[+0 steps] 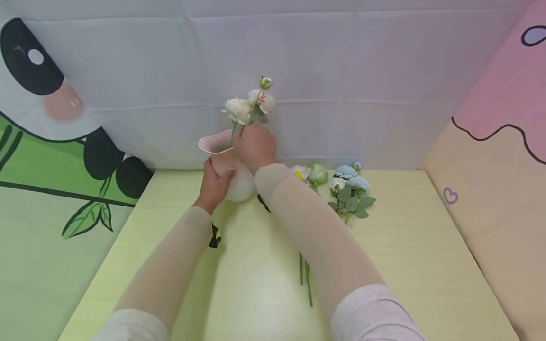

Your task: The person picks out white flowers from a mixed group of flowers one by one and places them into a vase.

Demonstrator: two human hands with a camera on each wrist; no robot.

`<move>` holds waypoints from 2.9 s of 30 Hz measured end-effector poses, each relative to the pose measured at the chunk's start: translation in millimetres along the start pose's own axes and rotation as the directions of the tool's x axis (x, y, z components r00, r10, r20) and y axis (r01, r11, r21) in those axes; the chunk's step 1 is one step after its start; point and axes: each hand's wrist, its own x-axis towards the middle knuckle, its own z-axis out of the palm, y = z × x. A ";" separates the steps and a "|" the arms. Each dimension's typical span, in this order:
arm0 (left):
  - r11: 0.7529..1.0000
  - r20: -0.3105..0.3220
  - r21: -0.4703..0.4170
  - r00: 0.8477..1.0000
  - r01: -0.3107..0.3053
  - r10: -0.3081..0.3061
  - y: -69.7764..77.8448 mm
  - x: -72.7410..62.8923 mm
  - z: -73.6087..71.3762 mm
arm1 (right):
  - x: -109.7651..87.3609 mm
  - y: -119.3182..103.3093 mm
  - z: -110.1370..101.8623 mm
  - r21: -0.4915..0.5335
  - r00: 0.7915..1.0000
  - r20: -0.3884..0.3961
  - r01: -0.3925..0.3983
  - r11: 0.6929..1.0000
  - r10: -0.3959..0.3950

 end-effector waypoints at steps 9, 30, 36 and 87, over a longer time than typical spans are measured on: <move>1.000 0.004 -0.008 1.000 -0.021 0.021 -0.9 2.5 -0.8 | -13.7 -8.4 -15.6 -0.155 0.999 0.032 0.013 0.988 -0.008; 0.999 -0.012 0.000 0.999 -0.039 0.039 -0.7 0.8 -5.5 | -48.3 -4.6 -50.7 0.108 0.989 -0.016 0.147 0.983 -0.146; 1.000 -0.007 -0.013 1.000 -0.024 0.024 0.3 0.8 -5.1 | -59.1 12.7 -65.8 0.134 0.980 0.030 0.191 0.972 -0.197; 1.000 -0.013 0.007 1.000 0.007 -0.007 4.8 0.1 -3.8 | -175.7 187.1 7.9 0.453 0.957 0.141 -0.289 0.843 0.252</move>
